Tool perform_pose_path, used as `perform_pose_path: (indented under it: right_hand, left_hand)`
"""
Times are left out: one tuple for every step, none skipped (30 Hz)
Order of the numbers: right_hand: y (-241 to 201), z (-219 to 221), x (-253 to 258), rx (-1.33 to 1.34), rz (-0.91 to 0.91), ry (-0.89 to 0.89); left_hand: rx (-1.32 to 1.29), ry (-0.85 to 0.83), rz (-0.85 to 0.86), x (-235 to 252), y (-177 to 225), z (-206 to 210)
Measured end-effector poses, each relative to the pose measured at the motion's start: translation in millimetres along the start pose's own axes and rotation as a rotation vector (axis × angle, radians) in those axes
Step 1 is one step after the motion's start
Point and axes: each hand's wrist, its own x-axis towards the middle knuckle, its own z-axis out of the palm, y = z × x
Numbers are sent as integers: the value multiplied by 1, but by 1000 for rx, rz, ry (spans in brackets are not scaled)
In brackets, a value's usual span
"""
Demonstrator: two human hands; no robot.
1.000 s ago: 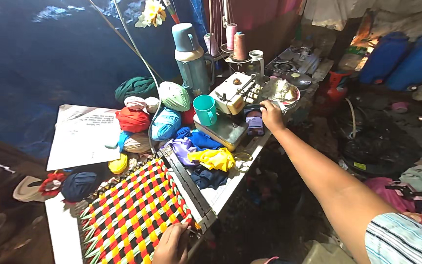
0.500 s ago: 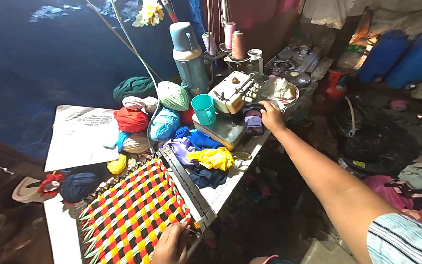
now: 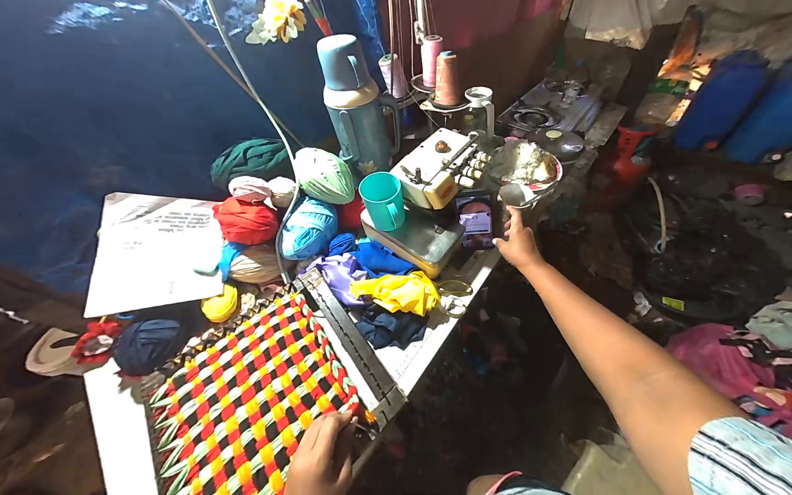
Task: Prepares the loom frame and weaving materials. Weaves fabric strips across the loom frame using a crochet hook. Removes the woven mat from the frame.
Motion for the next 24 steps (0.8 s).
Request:
perform_pose_path:
  right_hand:
    - [6,3,-1,-2,17,-10]
    - [12,7,-1,-2,30,-17]
    - [17,10,-1,-5,45,-28]
    - [20,12,-1,-5,62,-40]
    - [22,14,-1,-6,79,-56]
    - [24,15,-1,-7,94,-70]
    - [25,17,-1,-8,106,-82]
    - [26,18,-1,-11,113,-90]
    - [27,19,-1,-18,114,-95]
    - [28,20,0,-27,115,-97]
    - [28,21,0,-33,122,-97]
    - [28,21,0,-37,132,-96]
    - [28,22,1,-41,140,-93]
    - [28,22,2,-46,145,-92]
    - [29,23,3,-51,147,-93]
    - [29,23,5,-63,149,-96]
    - [29,24,6,-76,150,-102]
    - [27,24,6,-88,151,-107]
    - [25,24,5,-104,151,-111]
    - [24,24,5,-118,151,-116]
    - [23,25,5,-127,152,-118]
    - [21,25,5,-132,152,-115]
    - [20,25,5,-129,152,-109]
    - [19,25,4,-110,155,-100]
  left_hand:
    - [0,-2,1,0,0,0]
    - [-2,-6,2,0,0,0]
    - [-9,-13,-2,0,1,-1]
    - [-16,-16,-5,1,2,-2]
    - [-19,-20,-8,1,2,-3]
    - [-18,-19,-7,1,2,-3]
    - [-15,-17,-6,1,2,-3]
    - [-13,-17,-7,1,2,-2]
    - [-12,-16,-8,1,2,-3]
    - [-8,-13,-6,1,2,-2]
    - [-6,-10,-4,1,2,-2]
    - [-7,-8,-1,0,1,-2]
    - [-9,-6,2,0,1,-2]
    - [-8,-5,3,1,1,-1]
    - [-5,-7,0,1,1,-1]
    - [-2,-6,-2,0,0,-1]
    - [0,-3,-3,0,0,-1]
    - [2,-2,-2,0,0,0]
    - [3,0,-3,0,0,0]
    - [2,-1,-2,0,0,0]
    - [4,-3,-1,0,1,0]
    - [7,-5,0,1,1,-1]
    - [8,-8,-1,1,1,-1]
    - [6,-8,-4,1,1,-1]
